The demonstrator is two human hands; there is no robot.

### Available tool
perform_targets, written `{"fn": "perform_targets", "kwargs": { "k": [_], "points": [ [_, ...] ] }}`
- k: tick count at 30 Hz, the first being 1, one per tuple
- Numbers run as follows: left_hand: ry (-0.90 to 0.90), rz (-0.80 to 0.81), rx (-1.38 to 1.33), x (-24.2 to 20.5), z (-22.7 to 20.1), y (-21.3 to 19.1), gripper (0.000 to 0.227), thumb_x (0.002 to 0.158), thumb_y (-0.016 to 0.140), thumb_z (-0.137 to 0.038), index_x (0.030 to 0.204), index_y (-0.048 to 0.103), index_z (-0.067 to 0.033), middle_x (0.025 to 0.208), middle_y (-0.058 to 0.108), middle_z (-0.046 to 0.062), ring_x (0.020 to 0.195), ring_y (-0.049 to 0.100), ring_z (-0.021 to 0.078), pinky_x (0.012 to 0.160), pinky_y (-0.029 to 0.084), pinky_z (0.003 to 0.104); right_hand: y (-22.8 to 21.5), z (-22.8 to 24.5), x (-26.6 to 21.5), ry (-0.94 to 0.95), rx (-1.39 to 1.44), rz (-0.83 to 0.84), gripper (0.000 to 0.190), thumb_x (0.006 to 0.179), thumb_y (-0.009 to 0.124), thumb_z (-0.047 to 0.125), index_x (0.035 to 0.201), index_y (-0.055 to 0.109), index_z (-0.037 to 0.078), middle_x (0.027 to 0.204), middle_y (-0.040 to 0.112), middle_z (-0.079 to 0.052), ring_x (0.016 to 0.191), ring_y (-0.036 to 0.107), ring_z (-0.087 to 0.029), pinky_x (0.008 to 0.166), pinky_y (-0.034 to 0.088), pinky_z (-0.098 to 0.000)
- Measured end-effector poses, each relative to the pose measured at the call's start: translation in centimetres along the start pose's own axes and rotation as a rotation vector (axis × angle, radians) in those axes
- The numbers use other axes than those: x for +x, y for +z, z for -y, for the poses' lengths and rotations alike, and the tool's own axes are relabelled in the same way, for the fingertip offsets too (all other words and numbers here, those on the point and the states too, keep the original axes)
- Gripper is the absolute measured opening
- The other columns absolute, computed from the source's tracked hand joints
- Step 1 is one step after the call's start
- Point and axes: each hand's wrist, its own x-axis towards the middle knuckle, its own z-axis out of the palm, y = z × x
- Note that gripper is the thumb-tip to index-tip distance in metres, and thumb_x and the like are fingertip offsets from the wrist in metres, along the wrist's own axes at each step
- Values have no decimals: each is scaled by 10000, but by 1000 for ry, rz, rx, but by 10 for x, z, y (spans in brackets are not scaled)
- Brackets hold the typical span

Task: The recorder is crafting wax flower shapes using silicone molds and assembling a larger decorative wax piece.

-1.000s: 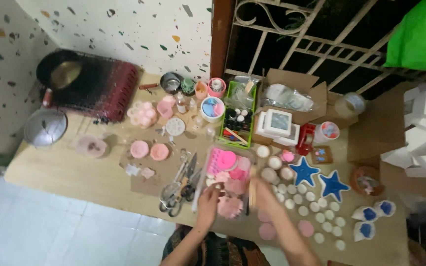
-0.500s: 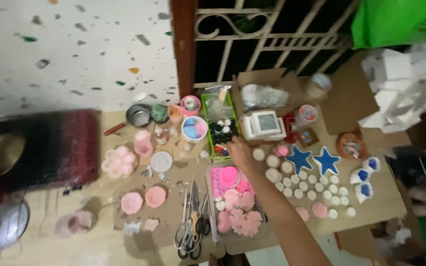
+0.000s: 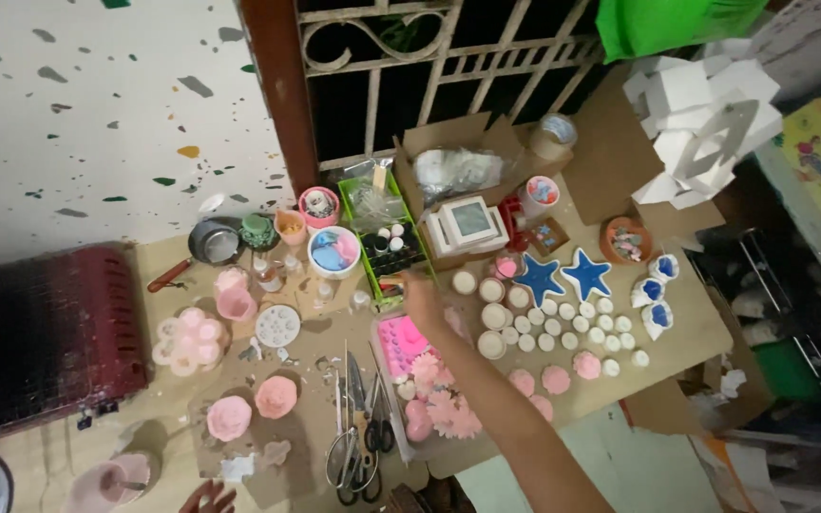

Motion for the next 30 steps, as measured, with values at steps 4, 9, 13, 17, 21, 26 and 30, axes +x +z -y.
{"fn": "perform_targets", "kwargs": {
  "k": [4, 9, 13, 17, 21, 26, 30],
  "points": [
    [215, 1, 15, 32, -110, 143, 551, 1006, 494, -165, 1480, 418, 104, 1415, 549, 252, 1342, 566, 325, 1185, 412, 433, -16, 37, -52, 554, 768, 12, 336, 992, 660, 349, 863, 802, 73, 756, 791, -71, 661, 760, -203, 616, 573, -341],
    [-197, 80, -769, 10, -313, 255, 548, 1021, 451, -261, 1481, 463, 37, 1370, 582, 197, 1310, 569, 302, 1204, 388, 437, -131, 194, -152, 688, 1378, 572, 548, 978, 439, 484, 1397, 582, 161, 1406, 618, 3, 1332, 537, -177, 1137, 383, -395],
    [-665, 176, -1524, -1, -122, 278, 561, 1037, 406, -357, 1481, 506, -30, 1324, 615, 143, 1277, 571, 279, 1222, 364, 441, -240, 231, -176, 231, 1284, 472, 452, 1100, 364, 452, 1409, 530, 168, 1564, 526, -44, 1487, 489, -235, 1245, 367, -408],
    [-1055, 237, -2059, 11, -157, 290, 580, 1048, 372, -428, 1482, 538, -81, 1290, 638, 102, 1253, 573, 262, 1236, 346, 445, -222, 198, -176, -451, 788, 236, 491, 1149, 370, 430, 1358, 647, 83, 1544, 558, -114, 1488, 537, -327, 1280, 331, -511],
    [-937, 581, -1249, 91, -363, 299, 496, 991, 438, -388, 1336, 518, -41, 1336, 618, 91, 1277, 519, 255, 1091, 333, 479, -178, 143, -162, -538, 385, -13, 545, 1038, 506, 491, 1352, 632, 63, 1473, 577, -155, 1401, 528, -371, 1205, 317, -548],
    [-387, 309, -646, 59, -474, 313, 598, 978, 455, -389, 1424, 526, 3, 1383, 637, 138, 1288, 565, 303, 1065, 430, 491, -128, 99, -183, 157, 913, 141, 456, 1027, 561, 418, 1302, 652, 65, 1322, 662, -137, 1255, 600, -332, 1049, 457, -455],
    [213, 374, 26, 23, -386, 334, 534, 1036, 463, -377, 1419, 539, -14, 1413, 575, 177, 1308, 527, 348, 1097, 423, 482, -241, 177, -196, -47, 893, 80, 441, 1061, 487, 376, 1361, 627, 84, 1402, 641, -125, 1330, 589, -311, 1138, 425, -453]
  ]
}}
